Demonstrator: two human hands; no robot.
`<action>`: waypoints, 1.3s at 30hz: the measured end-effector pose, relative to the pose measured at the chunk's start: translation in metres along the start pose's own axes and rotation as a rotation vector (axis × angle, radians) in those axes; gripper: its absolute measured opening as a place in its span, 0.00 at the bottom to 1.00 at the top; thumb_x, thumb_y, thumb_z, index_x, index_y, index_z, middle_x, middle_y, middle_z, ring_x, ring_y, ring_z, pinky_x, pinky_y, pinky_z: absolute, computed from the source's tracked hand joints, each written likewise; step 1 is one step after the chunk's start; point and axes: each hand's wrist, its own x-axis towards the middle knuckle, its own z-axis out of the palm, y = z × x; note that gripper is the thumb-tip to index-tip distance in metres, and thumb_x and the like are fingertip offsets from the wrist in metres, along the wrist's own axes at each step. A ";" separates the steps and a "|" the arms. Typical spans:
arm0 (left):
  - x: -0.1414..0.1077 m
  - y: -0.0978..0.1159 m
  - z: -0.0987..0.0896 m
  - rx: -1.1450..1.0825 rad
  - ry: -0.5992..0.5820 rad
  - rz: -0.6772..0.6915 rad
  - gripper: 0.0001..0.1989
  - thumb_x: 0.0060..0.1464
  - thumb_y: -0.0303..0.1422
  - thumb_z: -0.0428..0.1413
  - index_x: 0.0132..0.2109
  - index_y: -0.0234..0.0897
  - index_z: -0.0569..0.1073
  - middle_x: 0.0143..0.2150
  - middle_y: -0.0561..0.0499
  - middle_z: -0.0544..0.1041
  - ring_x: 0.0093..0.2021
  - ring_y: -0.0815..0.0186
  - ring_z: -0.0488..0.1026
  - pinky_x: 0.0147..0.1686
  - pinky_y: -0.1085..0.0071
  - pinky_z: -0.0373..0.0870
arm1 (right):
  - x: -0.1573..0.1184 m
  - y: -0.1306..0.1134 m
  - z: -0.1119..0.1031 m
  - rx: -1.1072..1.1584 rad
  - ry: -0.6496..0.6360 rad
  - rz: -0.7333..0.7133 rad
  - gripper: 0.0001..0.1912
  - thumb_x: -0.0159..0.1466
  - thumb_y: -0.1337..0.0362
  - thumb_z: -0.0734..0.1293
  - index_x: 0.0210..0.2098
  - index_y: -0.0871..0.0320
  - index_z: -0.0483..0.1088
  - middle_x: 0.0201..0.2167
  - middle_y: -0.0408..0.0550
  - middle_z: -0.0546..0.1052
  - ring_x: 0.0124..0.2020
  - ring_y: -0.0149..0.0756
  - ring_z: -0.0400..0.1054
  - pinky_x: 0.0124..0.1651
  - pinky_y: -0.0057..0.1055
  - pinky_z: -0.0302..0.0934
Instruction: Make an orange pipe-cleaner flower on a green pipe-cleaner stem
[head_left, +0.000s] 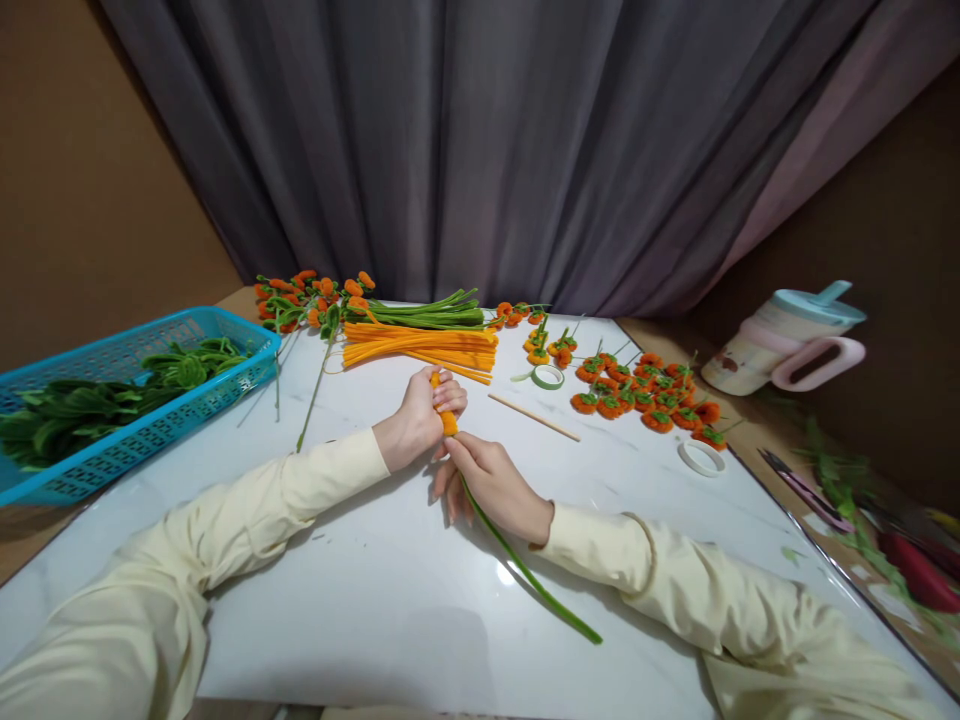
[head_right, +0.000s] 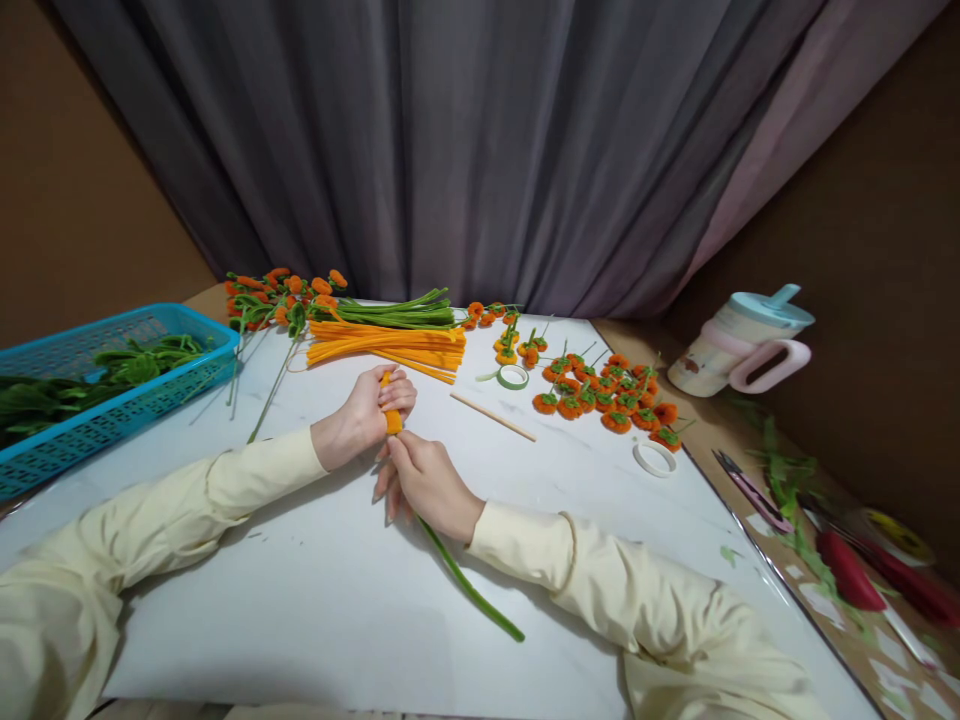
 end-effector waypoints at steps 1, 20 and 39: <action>0.000 0.000 0.000 0.001 0.000 0.001 0.15 0.54 0.25 0.43 0.22 0.38 0.49 0.14 0.62 0.42 0.08 0.77 0.44 0.06 0.81 0.41 | 0.000 -0.001 0.000 0.001 -0.002 0.003 0.14 0.65 0.54 0.54 0.34 0.59 0.60 0.18 0.40 0.70 0.11 0.25 0.63 0.10 0.17 0.51; 0.009 0.002 -0.008 0.039 -0.012 0.006 0.18 0.59 0.30 0.42 0.21 0.38 0.49 0.13 0.63 0.42 0.08 0.77 0.44 0.07 0.81 0.40 | -0.001 0.000 0.003 0.032 0.000 0.044 0.15 0.65 0.53 0.54 0.32 0.58 0.58 0.14 0.37 0.67 0.09 0.25 0.60 0.08 0.17 0.49; 0.007 -0.006 -0.006 0.183 -0.046 0.084 0.26 0.58 0.47 0.48 0.20 0.36 0.52 0.13 0.63 0.44 0.09 0.79 0.43 0.07 0.82 0.40 | -0.002 0.004 0.002 0.036 -0.016 0.019 0.15 0.66 0.54 0.54 0.30 0.59 0.58 0.14 0.37 0.69 0.09 0.24 0.60 0.10 0.18 0.49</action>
